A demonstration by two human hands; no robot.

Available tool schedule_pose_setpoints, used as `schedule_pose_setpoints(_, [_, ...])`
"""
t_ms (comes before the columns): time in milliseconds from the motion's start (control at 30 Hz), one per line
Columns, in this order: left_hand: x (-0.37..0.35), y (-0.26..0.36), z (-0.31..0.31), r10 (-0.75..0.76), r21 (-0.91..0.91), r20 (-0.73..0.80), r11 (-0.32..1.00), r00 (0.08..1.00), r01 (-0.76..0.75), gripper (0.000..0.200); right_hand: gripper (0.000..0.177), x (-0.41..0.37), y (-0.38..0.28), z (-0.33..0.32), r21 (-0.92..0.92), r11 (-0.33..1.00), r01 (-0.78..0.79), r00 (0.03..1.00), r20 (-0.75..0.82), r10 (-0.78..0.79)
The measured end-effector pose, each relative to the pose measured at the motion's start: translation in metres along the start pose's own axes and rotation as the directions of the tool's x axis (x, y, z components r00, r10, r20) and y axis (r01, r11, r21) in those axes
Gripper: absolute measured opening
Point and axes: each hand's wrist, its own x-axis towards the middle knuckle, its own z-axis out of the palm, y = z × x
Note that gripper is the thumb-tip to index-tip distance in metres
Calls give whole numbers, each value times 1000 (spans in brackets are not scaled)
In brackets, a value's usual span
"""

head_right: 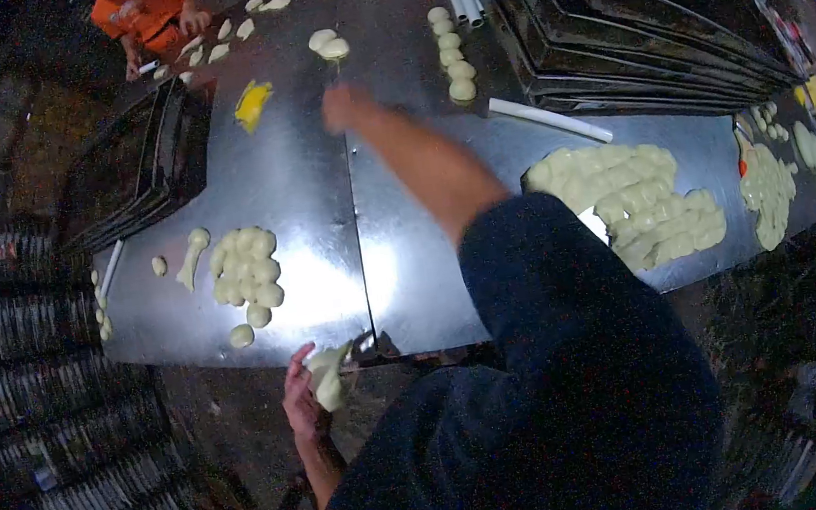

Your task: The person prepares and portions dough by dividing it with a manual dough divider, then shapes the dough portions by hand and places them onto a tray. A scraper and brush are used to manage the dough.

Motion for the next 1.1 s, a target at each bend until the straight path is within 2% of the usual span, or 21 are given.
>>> schedule_pose_setpoints(33, [-5,-9,-4,-14,23,-11,1000,1000,15,56,54,-4,-26,46,365,923,-125,983,-77,164])
schedule_pose_setpoints(67, [-7,-27,-18,41,44,-53,998,998,-39,58,49,-57,-38,50,468,882,53,961,-264,82])
schedule_pose_setpoints(133, [-23,-45,-31,-12,-43,-69,999,998,10,58,47,-100,-17,25,447,894,-33,943,-283,176])
schedule_pose_setpoints(167, [-35,-44,-29,-17,-28,-87,999,996,14,58,55,-92,18,30,314,940,-134,872,-414,262])
schedule_pose_setpoints(233, [-54,-39,-19,-131,-21,-206,991,970,130,56,81,-89,82,20,385,840,-383,683,-494,538])
schedule_pose_setpoints(333, [-64,-59,-24,-110,-89,-219,992,970,93,57,76,-77,148,14,393,711,-584,654,-291,698])
schedule_pose_setpoints(433, [-67,-58,0,-105,-184,-212,981,972,66,51,70,-57,176,40,415,814,-406,716,-410,566])
schedule_pose_setpoints(500, [-57,-55,6,-114,-190,-203,979,972,75,44,49,-21,218,57,418,859,-295,738,-471,483])
schedule_pose_setpoints(600, [-51,-52,7,-55,-244,-178,970,982,10,42,32,-31,228,6,533,815,-226,771,-414,485])
schedule_pose_setpoints(633, [-51,-48,6,-55,-288,-157,958,986,8,42,35,-61,209,-22,723,683,-100,766,-382,516])
schedule_pose_setpoints(667, [-45,-45,1,-22,-305,-159,952,987,-28,42,35,-93,187,-43,622,782,28,676,-589,444])
schedule_pose_setpoints(700, [-40,-44,-3,-18,-258,-163,966,986,-25,43,40,-130,160,-75,672,731,121,705,-576,413])
schedule_pose_setpoints(733, [-38,-45,-7,-32,-212,-167,977,985,-4,43,49,-176,126,-110,653,695,301,651,-673,351])
schedule_pose_setpoints(767, [-31,-34,-4,-74,-207,-95,977,993,53,44,58,-212,98,-137,302,849,435,293,-938,183])
schedule_pose_setpoints(800, [-15,-36,-15,-76,-26,-85,997,993,74,46,60,-244,69,-165,212,753,623,171,-976,133])
schedule_pose_setpoints(867, [16,-20,-15,-70,283,95,958,993,40,46,60,-264,43,-210,-93,817,569,-253,-965,67])
schedule_pose_setpoints(933, [46,-5,-4,-85,432,164,902,983,6,45,63,-239,55,-245,-310,732,607,-456,-890,2])
schedule_pose_setpoints(1000, [72,2,-6,-73,555,238,829,969,-74,43,31,-167,77,-259,-332,795,507,-586,-810,35])
schedule_pose_setpoints(1033, [86,4,-11,-24,715,241,680,970,-161,42,31,-150,77,-262,-335,911,-239,-489,-769,-411])
schedule_pose_setpoints(1067, [94,2,-18,17,839,242,499,970,-217,41,38,-79,109,-246,-230,973,-26,-363,-905,-223])
schedule_pose_setpoints(1100, [99,6,-21,69,929,197,306,978,-209,40,56,-55,87,-211,60,997,-40,52,-997,62])
